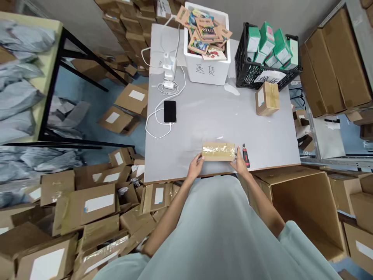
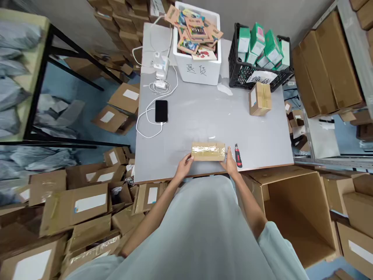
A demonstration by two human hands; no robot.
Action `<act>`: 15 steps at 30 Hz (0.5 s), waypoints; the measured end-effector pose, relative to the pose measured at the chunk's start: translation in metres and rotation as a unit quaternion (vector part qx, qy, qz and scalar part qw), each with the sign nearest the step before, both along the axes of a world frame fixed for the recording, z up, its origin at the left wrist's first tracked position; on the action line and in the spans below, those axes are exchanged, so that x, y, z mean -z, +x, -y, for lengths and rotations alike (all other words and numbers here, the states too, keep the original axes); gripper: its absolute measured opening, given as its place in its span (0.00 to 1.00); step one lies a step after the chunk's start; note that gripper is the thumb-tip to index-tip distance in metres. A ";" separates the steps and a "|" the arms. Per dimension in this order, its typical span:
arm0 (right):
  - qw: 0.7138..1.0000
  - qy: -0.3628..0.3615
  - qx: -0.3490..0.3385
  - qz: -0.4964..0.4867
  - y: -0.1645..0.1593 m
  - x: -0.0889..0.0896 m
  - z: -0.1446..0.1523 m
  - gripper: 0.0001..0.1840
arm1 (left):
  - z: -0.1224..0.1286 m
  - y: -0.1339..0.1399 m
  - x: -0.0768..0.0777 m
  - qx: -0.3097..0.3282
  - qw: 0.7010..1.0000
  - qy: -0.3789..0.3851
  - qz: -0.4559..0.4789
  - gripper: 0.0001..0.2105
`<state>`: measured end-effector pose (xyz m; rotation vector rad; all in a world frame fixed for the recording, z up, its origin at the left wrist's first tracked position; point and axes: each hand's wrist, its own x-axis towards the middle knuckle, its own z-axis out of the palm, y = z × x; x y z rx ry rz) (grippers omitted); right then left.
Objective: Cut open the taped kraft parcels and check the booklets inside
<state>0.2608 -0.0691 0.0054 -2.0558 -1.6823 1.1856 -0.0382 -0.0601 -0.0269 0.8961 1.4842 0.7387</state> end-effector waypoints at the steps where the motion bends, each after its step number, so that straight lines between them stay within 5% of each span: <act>1: 0.999 0.002 0.026 -0.025 -0.002 0.006 0.006 0.65 | 0.001 0.000 0.004 0.004 1.000 -0.002 0.005 0.27; 8: 1.000 -0.021 0.018 0.009 -0.010 0.030 0.024 0.43 | -0.005 -0.003 0.016 0.008 0.999 -0.053 0.010 0.41; 15: 1.000 -0.027 0.015 0.005 -0.011 0.038 0.010 0.29 | 0.004 0.004 0.006 0.018 0.999 -0.021 0.033 0.38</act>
